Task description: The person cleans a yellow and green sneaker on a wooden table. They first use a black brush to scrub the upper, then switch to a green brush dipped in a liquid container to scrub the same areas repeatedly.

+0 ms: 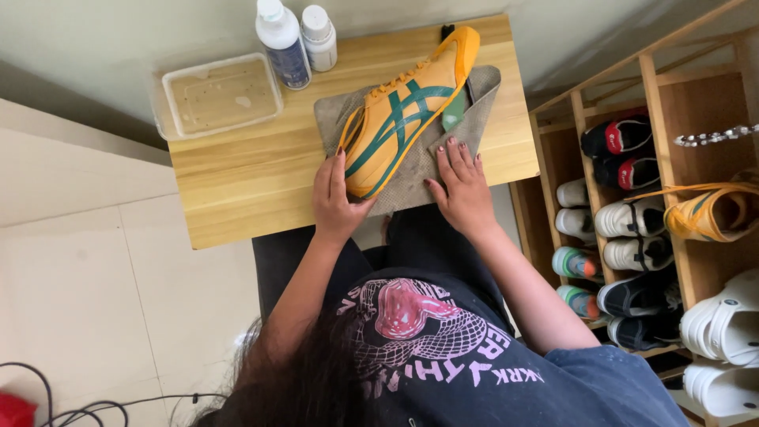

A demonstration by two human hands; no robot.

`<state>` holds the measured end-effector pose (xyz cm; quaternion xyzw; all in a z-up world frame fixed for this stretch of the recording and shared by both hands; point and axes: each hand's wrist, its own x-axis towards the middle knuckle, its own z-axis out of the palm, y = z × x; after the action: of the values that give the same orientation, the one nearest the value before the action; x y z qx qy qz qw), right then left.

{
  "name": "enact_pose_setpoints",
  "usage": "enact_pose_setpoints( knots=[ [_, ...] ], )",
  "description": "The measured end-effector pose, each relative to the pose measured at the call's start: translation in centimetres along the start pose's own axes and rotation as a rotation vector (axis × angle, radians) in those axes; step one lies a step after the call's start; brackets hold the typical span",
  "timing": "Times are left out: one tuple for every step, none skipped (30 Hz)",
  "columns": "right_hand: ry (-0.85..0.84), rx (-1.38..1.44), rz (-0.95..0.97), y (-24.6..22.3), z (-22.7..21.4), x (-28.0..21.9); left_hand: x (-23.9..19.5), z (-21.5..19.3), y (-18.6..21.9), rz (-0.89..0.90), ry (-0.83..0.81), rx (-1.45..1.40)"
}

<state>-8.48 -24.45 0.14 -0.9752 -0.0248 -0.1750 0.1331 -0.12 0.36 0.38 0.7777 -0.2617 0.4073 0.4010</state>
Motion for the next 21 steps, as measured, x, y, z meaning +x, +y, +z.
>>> enact_pose_setpoints(
  knots=[
    [-0.037, 0.002, 0.003, 0.2, -0.2, -0.2, -0.2, 0.1, -0.1, -0.002, -0.004, 0.003],
    [-0.074, 0.004, 0.007, 0.3, -0.4, -0.4, -0.4, 0.1, -0.2, -0.004, -0.007, 0.007],
    [-0.077, 0.004, 0.010, 0.3, -0.4, -0.4, -0.4, 0.0, -0.1, -0.006, -0.011, 0.006],
    [-0.093, 0.007, 0.015, 0.2, -0.5, -0.6, -0.4, -0.1, 0.1, -0.008, -0.021, 0.006],
    [-0.102, 0.008, 0.019, 0.2, -0.6, -0.4, -0.1, -0.1, 0.0, -0.005, -0.028, 0.005],
    [-0.100, 0.009, 0.021, 0.5, -0.3, -0.6, -0.2, 0.0, -0.1, -0.002, -0.028, 0.004],
    [-0.099, 0.012, 0.024, 0.8, 0.1, -0.9, -0.3, 0.0, -0.1, 0.001, -0.029, 0.012],
    [-0.099, 0.015, 0.027, 1.0, 0.4, -1.3, -0.4, 0.0, -0.2, 0.003, -0.029, 0.020],
    [-0.096, 0.016, 0.027, 1.2, 0.6, -1.4, -0.4, 0.0, -0.2, 0.007, -0.028, 0.021],
    [-0.058, 0.017, 0.014, 1.3, 0.7, -1.6, -0.5, 0.0, -0.2, 0.005, -0.033, 0.016],
    [-0.022, 0.015, 0.002, 1.5, 0.9, -1.8, -0.5, 0.1, -0.2, 0.001, -0.037, 0.009],
    [-0.020, 0.014, 0.004, 1.9, 1.0, -1.5, -0.5, 0.1, -0.3, 0.004, -0.036, 0.007],
    [0.027, 0.042, -0.018, 2.3, 0.9, -1.3, -0.4, 0.0, -0.1, 0.000, -0.042, 0.007],
    [0.073, 0.070, -0.040, 2.7, 0.9, -1.1, -0.4, 0.0, 0.0, -0.005, -0.048, 0.008],
    [0.074, 0.070, -0.036, 3.1, 1.2, -1.1, -0.5, -0.1, 0.1, -0.003, -0.051, 0.005],
    [0.122, 0.102, -0.016, 3.5, 1.5, -1.2, -0.5, -0.2, 0.2, -0.006, -0.056, 0.006],
    [0.178, 0.132, -0.001, 4.0, 1.7, -0.7, -0.2, -0.1, 0.1, -0.003, -0.054, 0.008],
    [0.186, 0.130, -0.001, 4.4, 1.5, -0.4, -0.2, -0.1, 0.0, 0.004, -0.051, 0.005],
    [0.198, 0.233, 0.080, 4.9, 1.2, -0.1, -0.3, -0.2, 0.0, 0.000, -0.058, 0.006],
    [0.210, 0.337, 0.160, 5.3, 1.0, 0.1, -0.4, -0.2, 0.0, -0.005, -0.065, 0.007],
    [0.210, 0.336, 0.159, 5.4, 0.9, 0.4, -0.4, -0.2, 0.0, -0.006, -0.064, 0.007]
  ],
)
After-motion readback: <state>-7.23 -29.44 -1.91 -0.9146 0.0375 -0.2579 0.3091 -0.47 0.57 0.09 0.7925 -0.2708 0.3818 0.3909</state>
